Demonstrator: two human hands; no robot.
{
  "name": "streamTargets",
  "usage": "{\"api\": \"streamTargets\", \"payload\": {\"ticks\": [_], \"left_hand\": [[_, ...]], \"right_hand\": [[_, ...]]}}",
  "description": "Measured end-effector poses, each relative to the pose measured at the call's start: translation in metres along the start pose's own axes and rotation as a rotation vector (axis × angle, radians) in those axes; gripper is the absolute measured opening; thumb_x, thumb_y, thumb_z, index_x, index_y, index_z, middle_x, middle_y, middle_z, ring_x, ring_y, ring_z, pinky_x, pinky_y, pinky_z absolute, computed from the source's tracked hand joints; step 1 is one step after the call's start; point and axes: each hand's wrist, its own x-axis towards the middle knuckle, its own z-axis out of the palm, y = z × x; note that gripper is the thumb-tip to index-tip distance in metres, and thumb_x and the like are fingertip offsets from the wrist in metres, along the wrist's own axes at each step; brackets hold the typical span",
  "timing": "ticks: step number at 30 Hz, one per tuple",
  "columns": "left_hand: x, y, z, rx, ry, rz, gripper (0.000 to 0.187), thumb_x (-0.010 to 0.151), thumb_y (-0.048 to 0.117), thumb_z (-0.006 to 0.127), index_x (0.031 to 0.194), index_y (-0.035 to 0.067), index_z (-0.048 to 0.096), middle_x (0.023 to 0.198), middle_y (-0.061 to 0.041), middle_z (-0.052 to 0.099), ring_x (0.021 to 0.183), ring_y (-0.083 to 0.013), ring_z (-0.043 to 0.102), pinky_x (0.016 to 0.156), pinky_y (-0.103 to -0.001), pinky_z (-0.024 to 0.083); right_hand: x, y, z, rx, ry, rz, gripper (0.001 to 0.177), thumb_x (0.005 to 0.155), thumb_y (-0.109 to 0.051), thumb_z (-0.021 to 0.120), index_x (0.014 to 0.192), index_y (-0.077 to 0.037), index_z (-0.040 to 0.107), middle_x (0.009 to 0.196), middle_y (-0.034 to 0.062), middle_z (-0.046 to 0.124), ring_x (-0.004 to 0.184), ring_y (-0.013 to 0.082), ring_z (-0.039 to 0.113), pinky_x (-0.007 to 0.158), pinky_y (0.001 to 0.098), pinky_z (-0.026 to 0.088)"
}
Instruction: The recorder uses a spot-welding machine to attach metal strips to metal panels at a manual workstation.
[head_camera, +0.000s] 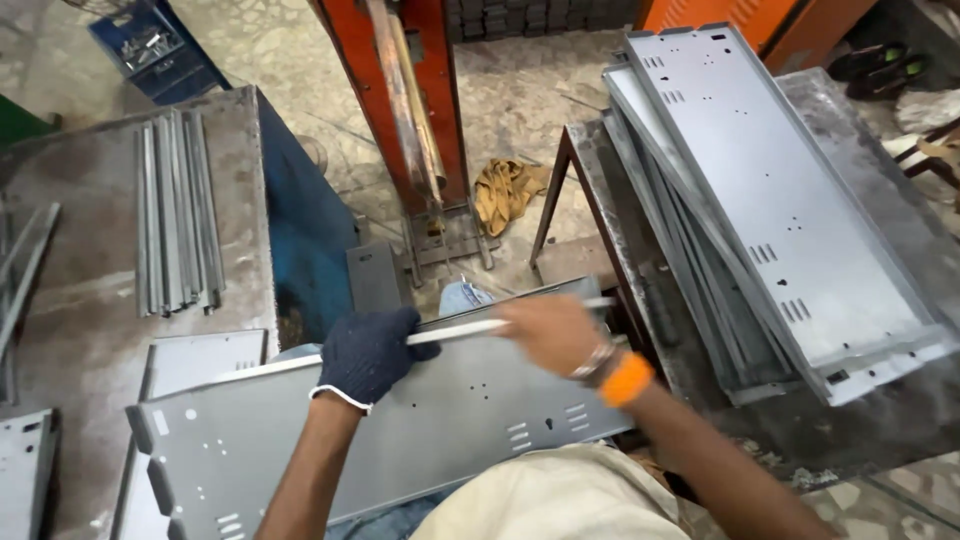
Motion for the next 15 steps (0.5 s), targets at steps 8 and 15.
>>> {"api": "streamTargets", "payload": {"ticks": [8,15], "left_hand": [[-0.017,-0.04,0.007,-0.13,0.113,-0.044,0.035,0.078,0.048,0.077,0.09,0.015,0.076,0.081,-0.016,0.073,0.077,-0.0385,0.07,0.067,-0.051,0.053],[-0.065,-0.092,0.012,-0.023,0.36,-0.348,0.025,0.094,0.042,0.063,0.1,0.02,0.074,0.081,-0.015,0.073,0.075,-0.0392,0.069,0.065,-0.052,0.053]], "right_hand": [[-0.164,0.085,-0.097,-0.174,-0.131,0.774,0.046,0.08,-0.06,0.076,0.078,-0.014,0.076,0.05,0.0019,0.065,0.042,0.0183,0.058,0.048,0.0377,0.046],[-0.139,0.051,0.033,0.301,0.035,0.442,0.037,0.083,-0.043,0.077,0.089,-0.007,0.076,0.069,0.0071,0.076,0.059,0.0203,0.072,0.056,0.0371,0.054]]}}
